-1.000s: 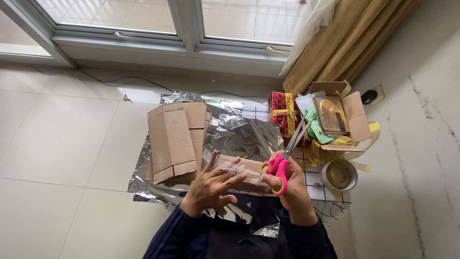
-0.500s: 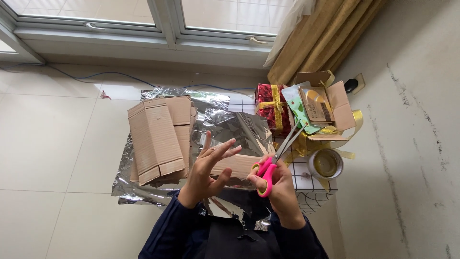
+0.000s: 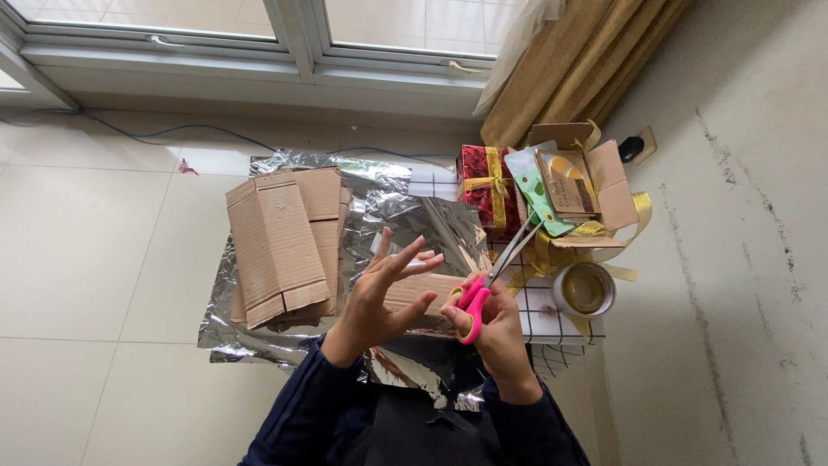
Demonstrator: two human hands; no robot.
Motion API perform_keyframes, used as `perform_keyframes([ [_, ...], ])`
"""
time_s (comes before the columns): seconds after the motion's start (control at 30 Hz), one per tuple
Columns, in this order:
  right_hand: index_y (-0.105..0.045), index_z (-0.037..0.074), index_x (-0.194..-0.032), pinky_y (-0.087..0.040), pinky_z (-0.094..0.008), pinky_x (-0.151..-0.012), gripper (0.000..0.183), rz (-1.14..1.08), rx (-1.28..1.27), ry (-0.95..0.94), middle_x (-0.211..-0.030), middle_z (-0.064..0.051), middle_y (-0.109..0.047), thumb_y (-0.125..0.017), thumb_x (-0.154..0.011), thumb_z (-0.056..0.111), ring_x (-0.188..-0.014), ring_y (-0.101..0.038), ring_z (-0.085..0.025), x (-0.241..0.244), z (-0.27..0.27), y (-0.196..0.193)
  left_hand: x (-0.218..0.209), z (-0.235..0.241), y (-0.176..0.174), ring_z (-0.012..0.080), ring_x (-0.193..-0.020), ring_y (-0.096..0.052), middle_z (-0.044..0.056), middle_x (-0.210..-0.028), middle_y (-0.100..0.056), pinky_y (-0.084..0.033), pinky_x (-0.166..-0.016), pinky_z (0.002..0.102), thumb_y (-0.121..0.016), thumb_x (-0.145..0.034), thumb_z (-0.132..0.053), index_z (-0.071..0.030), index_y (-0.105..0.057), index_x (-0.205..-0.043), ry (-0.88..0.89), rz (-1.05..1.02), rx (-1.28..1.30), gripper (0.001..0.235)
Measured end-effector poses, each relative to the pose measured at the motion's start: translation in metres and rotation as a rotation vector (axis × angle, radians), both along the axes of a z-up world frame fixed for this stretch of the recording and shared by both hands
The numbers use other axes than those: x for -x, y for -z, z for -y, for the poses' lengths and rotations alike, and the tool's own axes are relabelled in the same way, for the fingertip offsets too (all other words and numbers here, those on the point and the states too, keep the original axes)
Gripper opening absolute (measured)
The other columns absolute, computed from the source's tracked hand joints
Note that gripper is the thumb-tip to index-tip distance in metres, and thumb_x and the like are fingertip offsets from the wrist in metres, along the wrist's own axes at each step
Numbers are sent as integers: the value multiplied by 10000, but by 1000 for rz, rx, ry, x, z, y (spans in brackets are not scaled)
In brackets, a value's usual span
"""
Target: Preparing and assembling cardboard packaging materials using tape and scissors.
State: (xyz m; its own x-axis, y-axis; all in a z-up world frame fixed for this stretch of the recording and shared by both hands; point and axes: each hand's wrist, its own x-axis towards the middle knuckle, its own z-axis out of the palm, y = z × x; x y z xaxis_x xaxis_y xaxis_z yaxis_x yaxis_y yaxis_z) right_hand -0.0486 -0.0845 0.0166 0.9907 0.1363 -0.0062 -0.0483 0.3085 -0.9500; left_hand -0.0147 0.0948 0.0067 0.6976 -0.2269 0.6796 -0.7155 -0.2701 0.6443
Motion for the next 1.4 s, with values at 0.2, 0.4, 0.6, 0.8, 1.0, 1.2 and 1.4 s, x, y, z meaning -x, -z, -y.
perform_keyframes([
  [0.2, -521, 37, -980, -448, -194, -528, 321, -3, 12, 16, -749, -59, -621, -707, -722, 0, -589, -548, -102, 0, 0, -4, -1, -4, -1, 198, -1078, -653, 64, -1100, -689, -119, -1190, 490, -646, -817, -219, -97, -398, -1335, -56, 46, -109, 587],
  [0.4, -525, 19, -983, -462, -235, -501, 409, 77, 104, 123, -681, -170, -654, -785, -668, 17, -588, -579, -154, -5, 6, 18, -5, -1, 13, 230, -1112, -592, 67, -1112, -668, -132, -1116, 508, -635, -830, -209, -72, -521, -1295, -112, 165, -160, 498],
  [0.6, -531, 24, -982, -451, -235, -518, 394, 59, 125, 109, -685, -165, -651, -774, -674, -7, -594, -566, -146, -5, 10, 19, -3, 1, 23, 200, -1137, -576, 68, -1151, -651, -131, -1126, 479, -636, -836, -223, -116, -547, -1282, -190, 231, -217, 467],
  [0.8, -524, 23, -975, -444, -232, -513, 399, 61, 120, 117, -680, -164, -648, -782, -671, 7, -595, -567, -148, -3, 8, 23, -4, 5, 27, 214, -1124, -586, 81, -1132, -657, -123, -1120, 493, -665, -815, -180, -95, -561, -1264, -177, 213, -148, 469],
  [1.0, -525, 15, -983, -443, -230, -519, 394, 61, 144, 151, -687, -166, -653, -773, -676, 3, -601, -561, -145, -4, 15, 22, 2, 4, 24, 236, -1144, -567, 100, -1158, -642, -106, -1121, 512, -612, -854, -265, -123, -567, -1261, -182, 179, -174, 434],
  [1.2, -531, 17, -981, -450, -231, -517, 402, 59, 139, 158, -684, -165, -647, -781, -666, 5, -592, -569, -152, -5, 14, 20, 0, 2, 32, 230, -1148, -568, 72, -1143, -653, -97, -1123, 523, -585, -839, -109, -142, -593, -1236, -192, 207, -217, 399],
  [1.4, -526, 27, -993, -457, -209, -488, 392, 61, 142, 166, -688, -165, -650, -764, -683, 4, -581, -576, -139, -9, 19, 17, 3, 2, 34, 229, -1183, -539, 41, -1196, -626, -69, -1126, 526, -584, -850, -192, -197, -626, -1198, -213, 200, -248, 350],
])
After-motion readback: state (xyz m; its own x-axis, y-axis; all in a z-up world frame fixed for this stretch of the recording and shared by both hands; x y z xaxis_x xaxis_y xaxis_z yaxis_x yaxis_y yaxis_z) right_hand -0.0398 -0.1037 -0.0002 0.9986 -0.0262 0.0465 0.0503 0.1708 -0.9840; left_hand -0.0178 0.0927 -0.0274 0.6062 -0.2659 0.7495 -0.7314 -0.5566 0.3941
